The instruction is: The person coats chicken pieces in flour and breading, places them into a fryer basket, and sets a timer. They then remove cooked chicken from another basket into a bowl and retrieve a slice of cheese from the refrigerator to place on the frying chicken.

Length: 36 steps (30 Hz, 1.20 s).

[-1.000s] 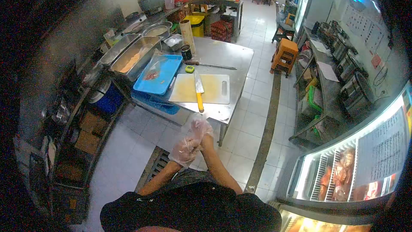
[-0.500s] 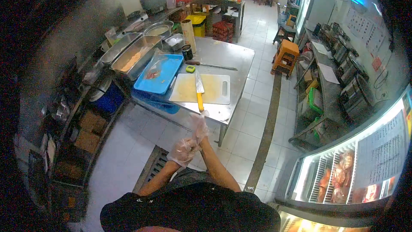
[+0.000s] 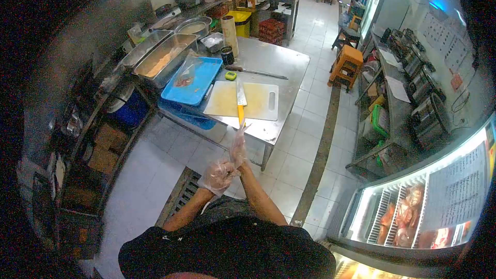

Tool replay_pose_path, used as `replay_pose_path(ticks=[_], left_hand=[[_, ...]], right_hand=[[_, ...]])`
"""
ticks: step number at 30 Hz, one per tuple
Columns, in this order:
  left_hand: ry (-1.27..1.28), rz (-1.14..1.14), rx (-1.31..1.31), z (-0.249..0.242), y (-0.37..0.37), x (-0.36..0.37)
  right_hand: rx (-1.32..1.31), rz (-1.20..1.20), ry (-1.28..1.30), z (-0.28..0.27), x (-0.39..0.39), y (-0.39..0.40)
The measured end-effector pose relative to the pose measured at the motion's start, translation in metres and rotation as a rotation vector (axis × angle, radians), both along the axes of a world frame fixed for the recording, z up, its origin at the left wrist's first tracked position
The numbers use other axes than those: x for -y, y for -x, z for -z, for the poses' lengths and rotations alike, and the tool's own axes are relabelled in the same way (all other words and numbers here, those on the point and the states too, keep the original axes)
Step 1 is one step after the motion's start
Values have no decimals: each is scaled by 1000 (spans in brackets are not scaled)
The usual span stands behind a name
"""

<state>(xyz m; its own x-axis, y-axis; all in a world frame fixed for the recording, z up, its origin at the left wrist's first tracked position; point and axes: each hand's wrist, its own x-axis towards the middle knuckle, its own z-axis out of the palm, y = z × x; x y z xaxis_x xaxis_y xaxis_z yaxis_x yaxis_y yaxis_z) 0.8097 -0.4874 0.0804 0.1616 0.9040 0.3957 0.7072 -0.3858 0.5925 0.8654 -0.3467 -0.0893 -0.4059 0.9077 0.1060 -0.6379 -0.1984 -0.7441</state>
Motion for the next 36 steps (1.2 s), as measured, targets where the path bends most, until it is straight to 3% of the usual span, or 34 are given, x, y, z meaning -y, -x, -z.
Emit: replay_pose_path(ticks=[2,3,5,6,8,9,11,13,15,17,18,20,30,32,36], left_hand=[[-7,11,3,-1,1,1],[76,6,-33,-3,1,2],[162,0,-65,0,3,3],[118,38,-41,7,4,0],[73,75,-17,10,4,-1],[47,81,-11,10,4,0],[18,86,-8,11,3,1],[129,73,154,15,2,4],[101,83,97,20,3,1],[67,85,40,19,4,-2],[48,95,42,17,5,-2],[30,114,44,10,5,0],[95,115,-20,17,8,6],[123,132,4,14,10,4],[107,156,-29,7,12,8]], right_hand=[[370,381,-78,51,-15,18],[371,381,-75,26,-7,11],[27,53,144,-62,18,-12],[28,52,144,-51,14,-9],[803,557,-504,-19,1,-1],[805,559,-504,-32,7,-3],[14,82,-10,-82,23,-11],[48,102,-54,-71,16,-7],[85,119,-101,-74,12,-8],[524,191,-407,-108,15,-12],[524,191,-407,-122,20,-11],[293,27,-100,-142,29,-7],[264,-96,-293,-126,30,-8],[613,214,-553,-135,32,-7],[651,102,-432,-132,36,-8]])
